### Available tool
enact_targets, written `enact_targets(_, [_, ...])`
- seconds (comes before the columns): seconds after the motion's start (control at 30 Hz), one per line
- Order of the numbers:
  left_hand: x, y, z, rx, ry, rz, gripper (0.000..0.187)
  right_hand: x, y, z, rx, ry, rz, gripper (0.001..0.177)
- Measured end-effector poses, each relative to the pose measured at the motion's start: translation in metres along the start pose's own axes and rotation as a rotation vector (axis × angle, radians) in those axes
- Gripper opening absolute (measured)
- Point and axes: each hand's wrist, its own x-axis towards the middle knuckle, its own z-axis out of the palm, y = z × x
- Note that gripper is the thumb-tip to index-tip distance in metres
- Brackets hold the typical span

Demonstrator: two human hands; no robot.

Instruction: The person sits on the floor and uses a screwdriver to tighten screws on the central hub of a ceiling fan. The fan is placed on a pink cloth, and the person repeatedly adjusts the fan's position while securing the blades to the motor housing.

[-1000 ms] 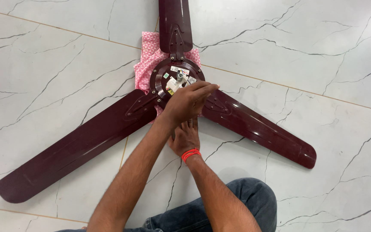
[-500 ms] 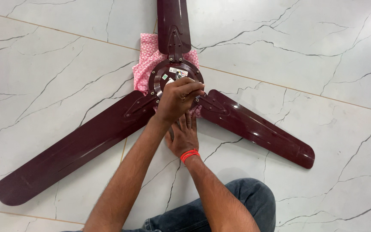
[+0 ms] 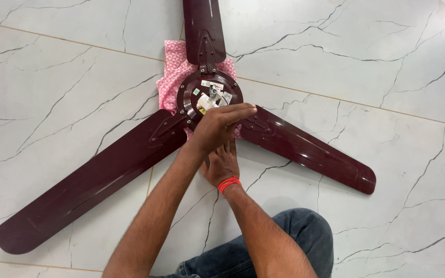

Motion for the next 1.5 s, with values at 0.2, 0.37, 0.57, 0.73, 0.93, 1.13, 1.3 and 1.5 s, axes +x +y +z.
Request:
enact_targets(0.2, [0.01,0.003,0.011,-0.144,0.038,-0.036,0.029,0.0,0.001,0.002,-0.004,-0.041,0.011,0.074])
enact_targets(0.37, [0.011,-0.002,0.01,-0.368,0.182,-0.197,0.028,0.002,0.001,-0.002,-0.022,0.015,-0.013,0.072])
enact_targets(0.57, [0.011,-0.005,0.009,-0.273,0.048,-0.068,0.032,0.002,-0.001,-0.007,0.0,-0.021,-0.006,0.071])
enact_targets(0.73, [0.02,-0.009,0.006,-0.22,0.024,-0.046,0.023,0.002,-0.001,-0.004,0.027,0.052,-0.02,0.066])
enact_targets(0.93, [0.045,-0.012,-0.002,-0.231,-0.012,-0.078,0.016,0.002,-0.001,0.0,-0.004,0.041,0.011,0.057])
enact_targets(1.13, [0.058,-0.006,-0.001,-0.191,0.057,-0.039,0.016,0.002,0.0,0.0,-0.001,0.054,0.002,0.058])
enact_targets(1.3, [0.048,-0.006,0.002,-0.122,0.049,-0.126,0.017,0.0,0.001,0.003,0.001,0.027,0.017,0.058])
enact_targets(1.5, [0.045,-0.011,0.002,-0.12,0.067,-0.106,0.018,0.002,0.001,0.003,0.0,0.031,0.009,0.06])
